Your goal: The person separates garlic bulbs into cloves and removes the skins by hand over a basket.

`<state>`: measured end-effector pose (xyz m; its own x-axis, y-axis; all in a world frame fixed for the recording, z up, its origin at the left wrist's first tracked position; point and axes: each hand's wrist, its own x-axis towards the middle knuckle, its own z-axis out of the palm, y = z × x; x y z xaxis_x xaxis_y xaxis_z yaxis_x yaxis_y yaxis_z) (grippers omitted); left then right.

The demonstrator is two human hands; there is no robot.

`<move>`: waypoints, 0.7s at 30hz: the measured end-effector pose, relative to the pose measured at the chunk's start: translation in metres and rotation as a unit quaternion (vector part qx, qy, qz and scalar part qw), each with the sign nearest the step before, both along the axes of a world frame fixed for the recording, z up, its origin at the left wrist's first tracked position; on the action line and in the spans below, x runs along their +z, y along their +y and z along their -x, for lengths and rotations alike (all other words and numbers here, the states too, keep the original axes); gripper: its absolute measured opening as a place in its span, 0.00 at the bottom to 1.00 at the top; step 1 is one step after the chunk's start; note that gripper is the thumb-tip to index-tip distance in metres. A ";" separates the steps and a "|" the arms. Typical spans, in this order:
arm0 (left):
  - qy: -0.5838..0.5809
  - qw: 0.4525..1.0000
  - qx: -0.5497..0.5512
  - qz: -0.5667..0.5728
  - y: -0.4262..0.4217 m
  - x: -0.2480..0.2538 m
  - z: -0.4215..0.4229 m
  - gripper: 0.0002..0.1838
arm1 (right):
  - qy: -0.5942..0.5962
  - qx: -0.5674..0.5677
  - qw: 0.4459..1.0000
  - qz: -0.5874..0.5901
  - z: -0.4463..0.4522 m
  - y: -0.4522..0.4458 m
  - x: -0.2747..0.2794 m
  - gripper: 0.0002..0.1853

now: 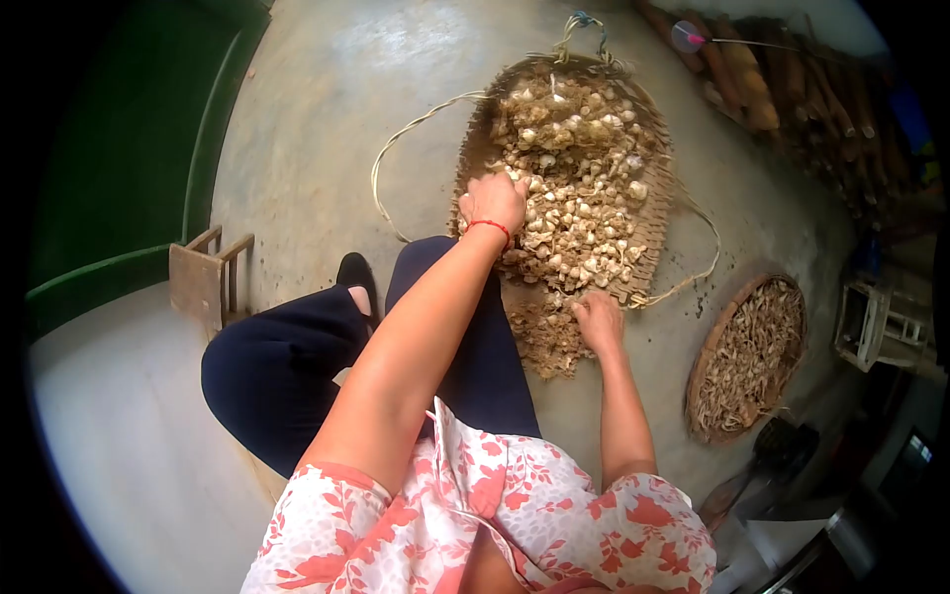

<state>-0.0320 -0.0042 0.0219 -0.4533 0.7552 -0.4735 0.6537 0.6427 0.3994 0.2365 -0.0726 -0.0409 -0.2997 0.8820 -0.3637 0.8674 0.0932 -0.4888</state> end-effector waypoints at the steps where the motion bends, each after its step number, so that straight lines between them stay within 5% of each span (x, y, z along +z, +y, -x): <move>1: -0.001 1.000 0.002 0.002 -0.004 -0.007 -0.001 0.24 | -0.074 0.077 0.992 -0.059 0.002 0.002 0.011 0.14; 3: 0.100 0.989 0.020 -0.111 -0.008 -0.018 -0.006 0.21 | -0.016 -0.022 1.000 0.000 0.029 0.041 0.021 0.18; 5: 0.086 0.992 0.008 -0.090 -0.008 -0.014 -0.007 0.21 | 0.070 -0.055 0.995 -0.049 0.067 0.086 0.016 0.19; 8: -0.047 0.997 -0.054 -0.001 -0.010 -0.002 -0.006 0.20 | 0.029 -0.148 0.981 0.121 0.130 0.147 0.012 0.23; 9: -0.119 0.992 -0.032 -0.006 -0.013 -0.006 -0.005 0.19 | -0.086 -0.075 0.993 -0.003 0.138 0.159 -0.037 0.24; 12: -0.131 0.988 -0.074 -0.037 -0.020 -0.014 -0.003 0.17 | -0.130 -0.062 0.989 -0.046 0.160 0.155 -0.051 0.18; 15: -0.182 0.979 -0.091 -0.013 -0.021 -0.012 0.003 0.17 | -0.012 0.009 0.998 0.060 0.155 0.159 -0.050 0.14; 16: -0.160 0.981 -0.109 -0.020 -0.021 -0.017 0.003 0.17 | 0.131 -0.068 0.982 0.116 0.149 0.158 -0.053 0.12; 18: -0.157 0.983 -0.098 -0.012 -0.021 -0.027 0.002 0.17 | 0.330 -0.202 0.893 0.230 0.134 0.153 -0.043 0.08; 21: -0.139 0.986 -0.094 0.002 -0.015 -0.023 -0.003 0.16 | 0.538 -0.259 0.746 0.294 0.109 0.147 -0.027 0.05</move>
<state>-0.0287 -0.0188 -0.0013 -0.1570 0.8115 -0.5629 0.6271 0.5222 0.5780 0.1271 0.0742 -0.0679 -0.3716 0.7642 -0.5272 -0.2126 -0.6229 -0.7529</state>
